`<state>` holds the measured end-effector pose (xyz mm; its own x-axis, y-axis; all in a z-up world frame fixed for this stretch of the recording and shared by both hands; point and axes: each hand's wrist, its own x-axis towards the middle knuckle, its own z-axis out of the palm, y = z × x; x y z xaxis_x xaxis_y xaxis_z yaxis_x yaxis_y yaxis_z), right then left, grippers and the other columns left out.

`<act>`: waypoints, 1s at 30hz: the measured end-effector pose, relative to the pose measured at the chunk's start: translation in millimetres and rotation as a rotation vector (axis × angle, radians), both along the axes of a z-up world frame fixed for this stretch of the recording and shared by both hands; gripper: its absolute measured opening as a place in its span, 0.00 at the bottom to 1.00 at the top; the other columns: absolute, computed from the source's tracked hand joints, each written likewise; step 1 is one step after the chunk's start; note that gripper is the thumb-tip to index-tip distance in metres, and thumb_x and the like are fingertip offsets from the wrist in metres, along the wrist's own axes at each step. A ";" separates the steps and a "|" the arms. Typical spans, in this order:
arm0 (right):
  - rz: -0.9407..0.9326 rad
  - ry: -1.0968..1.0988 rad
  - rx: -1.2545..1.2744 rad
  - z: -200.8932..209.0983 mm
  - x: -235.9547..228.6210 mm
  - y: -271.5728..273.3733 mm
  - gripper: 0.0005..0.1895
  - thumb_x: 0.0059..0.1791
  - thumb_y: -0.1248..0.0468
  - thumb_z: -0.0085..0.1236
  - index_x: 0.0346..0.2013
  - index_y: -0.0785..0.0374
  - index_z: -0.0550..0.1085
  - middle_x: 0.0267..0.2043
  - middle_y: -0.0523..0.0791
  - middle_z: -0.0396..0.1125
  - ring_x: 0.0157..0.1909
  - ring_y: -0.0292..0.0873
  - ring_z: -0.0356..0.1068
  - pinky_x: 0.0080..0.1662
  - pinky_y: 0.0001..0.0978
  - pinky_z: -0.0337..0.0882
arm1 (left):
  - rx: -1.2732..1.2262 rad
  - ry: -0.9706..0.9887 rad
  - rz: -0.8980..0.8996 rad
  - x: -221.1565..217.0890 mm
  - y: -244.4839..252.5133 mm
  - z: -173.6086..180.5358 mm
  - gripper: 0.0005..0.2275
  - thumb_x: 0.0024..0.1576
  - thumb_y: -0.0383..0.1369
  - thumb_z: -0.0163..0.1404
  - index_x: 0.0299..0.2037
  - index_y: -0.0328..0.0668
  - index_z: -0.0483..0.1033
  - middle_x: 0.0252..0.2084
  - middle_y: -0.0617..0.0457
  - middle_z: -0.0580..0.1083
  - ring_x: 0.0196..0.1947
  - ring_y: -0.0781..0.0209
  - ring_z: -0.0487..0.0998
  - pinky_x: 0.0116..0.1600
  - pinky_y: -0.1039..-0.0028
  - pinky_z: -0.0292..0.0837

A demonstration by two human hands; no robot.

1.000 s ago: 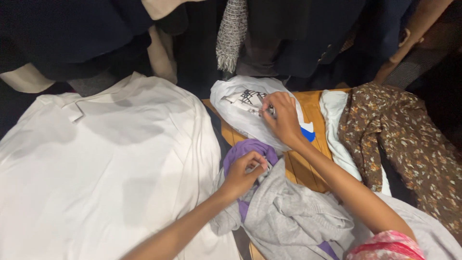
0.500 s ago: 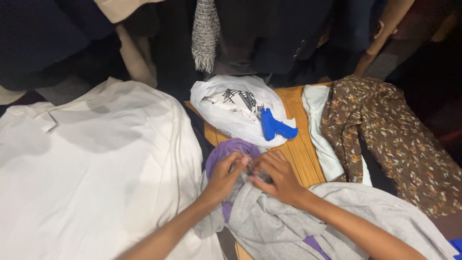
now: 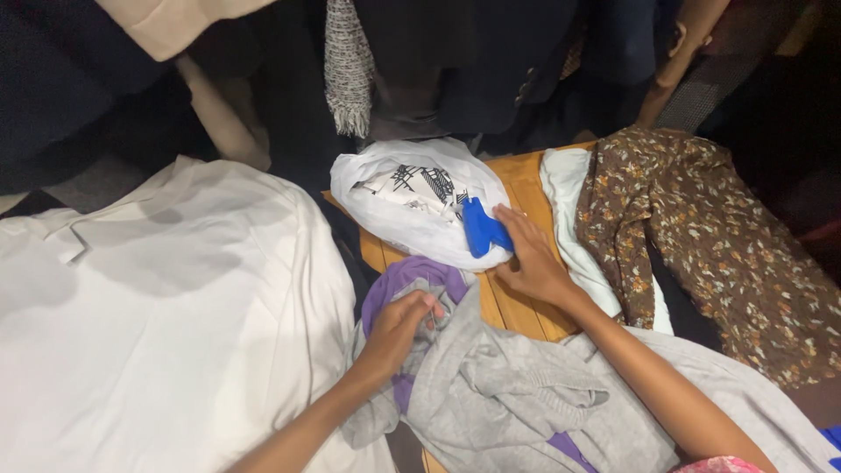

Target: Attaching price tags to clothing items using a tagging gun and then folding them on a table

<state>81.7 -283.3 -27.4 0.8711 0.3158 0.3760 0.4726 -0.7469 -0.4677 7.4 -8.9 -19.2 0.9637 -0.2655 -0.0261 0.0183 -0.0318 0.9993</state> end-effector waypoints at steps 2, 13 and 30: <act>-0.051 0.142 -0.050 -5.7 -0.5 4.4 0.46 0.40 0.68 0.57 0.74 0.58 0.56 0.73 0.52 0.53 0.75 0.64 0.49 0.64 0.61 0.55 | 0.005 0.014 -0.006 -1.6 0.2 2.8 0.14 0.63 0.41 0.46 0.31 0.46 0.82 0.22 0.54 0.75 0.26 0.65 0.67 0.35 0.75 0.64; -0.222 0.151 -0.027 -37.8 17.8 -13.9 0.39 0.42 0.69 0.62 0.68 0.52 0.63 0.57 0.45 0.57 0.62 0.51 0.57 0.57 0.48 0.58 | 0.050 0.040 -0.053 -0.2 2.7 -1.5 0.14 0.64 0.41 0.46 0.32 0.45 0.80 0.24 0.53 0.75 0.26 0.65 0.66 0.33 0.76 0.62; 0.171 0.729 1.486 102.5 -122.9 33.7 0.26 0.52 0.59 0.50 0.60 0.72 0.63 0.51 0.59 0.67 0.49 0.61 0.75 0.39 0.60 0.82 | 0.125 -0.006 -0.070 -3.7 4.3 9.5 0.13 0.65 0.41 0.44 0.37 0.45 0.79 0.26 0.50 0.76 0.28 0.59 0.69 0.37 0.70 0.66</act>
